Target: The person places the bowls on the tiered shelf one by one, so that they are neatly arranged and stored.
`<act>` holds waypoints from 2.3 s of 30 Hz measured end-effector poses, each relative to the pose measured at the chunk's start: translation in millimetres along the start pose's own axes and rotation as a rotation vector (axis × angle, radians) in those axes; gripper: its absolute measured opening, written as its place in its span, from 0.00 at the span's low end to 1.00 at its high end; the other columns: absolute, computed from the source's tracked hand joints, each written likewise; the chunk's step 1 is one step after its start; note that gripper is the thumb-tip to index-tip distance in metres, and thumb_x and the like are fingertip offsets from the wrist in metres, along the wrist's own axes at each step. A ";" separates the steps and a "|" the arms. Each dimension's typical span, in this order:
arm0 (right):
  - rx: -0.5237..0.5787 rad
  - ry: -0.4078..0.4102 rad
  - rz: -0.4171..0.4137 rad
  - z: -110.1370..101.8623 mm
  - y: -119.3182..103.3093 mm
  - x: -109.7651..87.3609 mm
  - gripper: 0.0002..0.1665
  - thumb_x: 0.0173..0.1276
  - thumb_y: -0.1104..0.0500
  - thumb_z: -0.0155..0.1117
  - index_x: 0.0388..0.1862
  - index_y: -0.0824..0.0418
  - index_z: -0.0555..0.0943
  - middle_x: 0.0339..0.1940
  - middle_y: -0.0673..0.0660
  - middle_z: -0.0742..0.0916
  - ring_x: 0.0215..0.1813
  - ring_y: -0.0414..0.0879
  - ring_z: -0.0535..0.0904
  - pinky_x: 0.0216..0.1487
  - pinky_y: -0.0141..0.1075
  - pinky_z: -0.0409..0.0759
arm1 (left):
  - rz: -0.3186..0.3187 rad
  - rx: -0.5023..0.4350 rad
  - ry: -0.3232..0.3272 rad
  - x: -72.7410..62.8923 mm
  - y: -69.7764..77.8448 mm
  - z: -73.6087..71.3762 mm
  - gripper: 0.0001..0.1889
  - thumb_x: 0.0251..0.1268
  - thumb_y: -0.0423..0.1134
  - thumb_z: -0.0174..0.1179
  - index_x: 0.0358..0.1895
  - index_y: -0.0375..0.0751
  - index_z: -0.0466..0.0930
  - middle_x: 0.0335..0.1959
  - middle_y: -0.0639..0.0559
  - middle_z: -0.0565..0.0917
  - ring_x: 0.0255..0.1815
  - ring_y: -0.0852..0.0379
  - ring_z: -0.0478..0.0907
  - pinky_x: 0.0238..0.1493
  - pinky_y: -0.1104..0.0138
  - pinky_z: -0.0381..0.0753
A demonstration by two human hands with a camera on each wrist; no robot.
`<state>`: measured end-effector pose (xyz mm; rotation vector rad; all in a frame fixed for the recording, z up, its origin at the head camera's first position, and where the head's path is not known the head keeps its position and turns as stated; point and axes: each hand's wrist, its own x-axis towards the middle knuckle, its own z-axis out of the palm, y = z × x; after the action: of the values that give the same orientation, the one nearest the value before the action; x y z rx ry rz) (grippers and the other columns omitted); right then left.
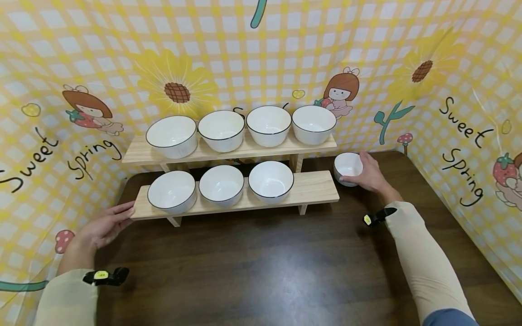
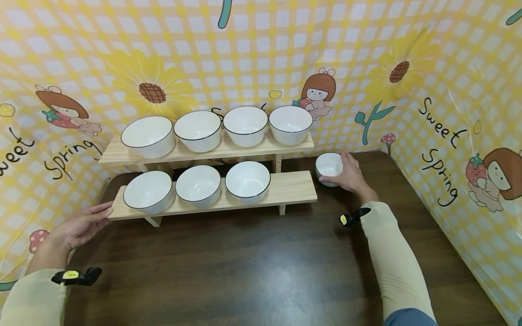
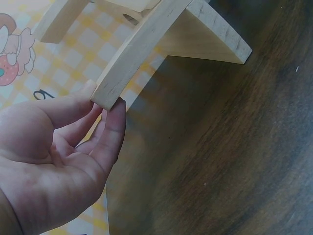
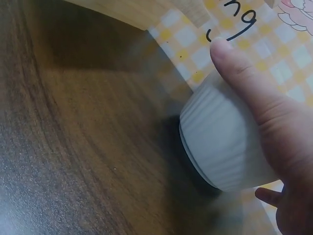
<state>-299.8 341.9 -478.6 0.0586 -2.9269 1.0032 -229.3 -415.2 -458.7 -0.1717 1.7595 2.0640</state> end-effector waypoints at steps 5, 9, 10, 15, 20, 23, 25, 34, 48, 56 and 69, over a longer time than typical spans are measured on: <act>-0.030 -0.002 -0.008 2.4 0.6 1.5 0.71 0.57 0.44 0.80 0.80 0.76 0.44 0.80 0.76 0.52 0.79 0.73 0.44 0.76 0.65 0.52 | 0.005 -0.012 -0.009 0.4 -0.8 -1.7 0.19 0.79 0.29 0.52 0.43 0.59 0.89 0.44 0.64 0.86 0.45 0.68 0.83 0.46 0.75 0.83; -0.040 -0.011 -0.007 1.7 -0.3 2.6 0.72 0.57 0.43 0.79 0.81 0.74 0.44 0.80 0.76 0.53 0.79 0.72 0.45 0.75 0.66 0.54 | 0.024 -0.032 -0.028 -0.2 -0.7 -1.7 0.19 0.79 0.27 0.51 0.44 0.57 0.89 0.44 0.62 0.86 0.45 0.67 0.83 0.47 0.74 0.83; -0.044 -0.014 -0.008 1.3 -0.7 3.0 0.72 0.56 0.42 0.79 0.81 0.74 0.44 0.80 0.76 0.53 0.79 0.72 0.46 0.74 0.66 0.55 | 0.025 -0.034 -0.029 -0.5 -0.5 -1.4 0.19 0.79 0.27 0.51 0.44 0.56 0.89 0.44 0.62 0.86 0.45 0.67 0.83 0.47 0.74 0.83; -0.056 -0.029 -0.013 -0.6 -3.9 3.6 0.71 0.57 0.42 0.78 0.81 0.73 0.45 0.77 0.78 0.55 0.77 0.74 0.48 0.72 0.66 0.59 | 0.019 -0.015 -0.016 -0.9 1.0 0.5 0.18 0.79 0.29 0.52 0.43 0.58 0.89 0.44 0.63 0.86 0.45 0.68 0.83 0.46 0.74 0.83; -0.071 -0.053 -0.022 -2.7 -6.5 5.0 0.69 0.57 0.42 0.78 0.81 0.73 0.47 0.73 0.80 0.58 0.73 0.76 0.52 0.69 0.66 0.62 | 0.005 0.003 -0.001 -1.7 1.1 1.0 0.18 0.79 0.30 0.53 0.42 0.59 0.89 0.43 0.64 0.86 0.45 0.69 0.82 0.46 0.75 0.83; -0.070 -0.066 -0.018 -3.5 -8.8 5.3 0.68 0.57 0.42 0.77 0.81 0.73 0.49 0.72 0.80 0.59 0.73 0.75 0.52 0.68 0.65 0.63 | 0.004 -0.004 0.002 -1.8 0.9 1.5 0.18 0.78 0.29 0.53 0.42 0.58 0.89 0.43 0.63 0.86 0.44 0.68 0.82 0.46 0.75 0.83; -0.067 -0.073 -0.014 -3.7 -9.8 5.3 0.68 0.57 0.42 0.77 0.81 0.73 0.49 0.72 0.80 0.58 0.73 0.75 0.53 0.68 0.65 0.63 | 0.006 -0.012 0.000 -1.6 0.4 1.4 0.18 0.79 0.29 0.53 0.42 0.58 0.89 0.43 0.63 0.86 0.45 0.68 0.82 0.46 0.74 0.83; -0.112 -0.082 0.005 -3.1 -9.0 3.4 0.67 0.60 0.40 0.74 0.82 0.71 0.48 0.73 0.78 0.58 0.73 0.74 0.53 0.65 0.67 0.67 | 0.007 -0.003 0.008 -2.5 -0.2 2.4 0.17 0.77 0.29 0.55 0.42 0.58 0.89 0.43 0.64 0.87 0.45 0.69 0.82 0.47 0.74 0.83; -0.155 -0.117 0.010 -9.9 -11.8 3.0 0.66 0.61 0.39 0.72 0.81 0.72 0.49 0.73 0.80 0.58 0.72 0.74 0.55 0.65 0.68 0.66 | 0.002 -0.031 0.004 -0.7 1.1 0.9 0.18 0.78 0.28 0.53 0.43 0.57 0.89 0.43 0.63 0.87 0.45 0.68 0.83 0.46 0.74 0.83; -0.167 -0.150 -0.005 -15.5 -11.4 -1.1 0.66 0.62 0.38 0.71 0.81 0.74 0.47 0.74 0.81 0.57 0.72 0.75 0.55 0.64 0.69 0.66 | 0.002 -0.010 0.009 -0.4 1.6 0.9 0.18 0.79 0.29 0.53 0.42 0.58 0.90 0.43 0.64 0.86 0.45 0.69 0.82 0.46 0.75 0.83; -0.207 -0.123 -0.027 -24.2 -14.0 -9.2 0.66 0.60 0.38 0.72 0.80 0.75 0.50 0.75 0.80 0.58 0.72 0.74 0.55 0.62 0.72 0.67 | 0.008 -0.007 0.013 -0.6 0.4 0.4 0.18 0.78 0.29 0.54 0.42 0.58 0.89 0.43 0.65 0.86 0.45 0.69 0.82 0.46 0.74 0.83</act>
<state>-289.1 345.8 -451.5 0.1571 -3.1138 0.7119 -228.7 -415.0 -458.1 -0.1815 1.7639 2.0791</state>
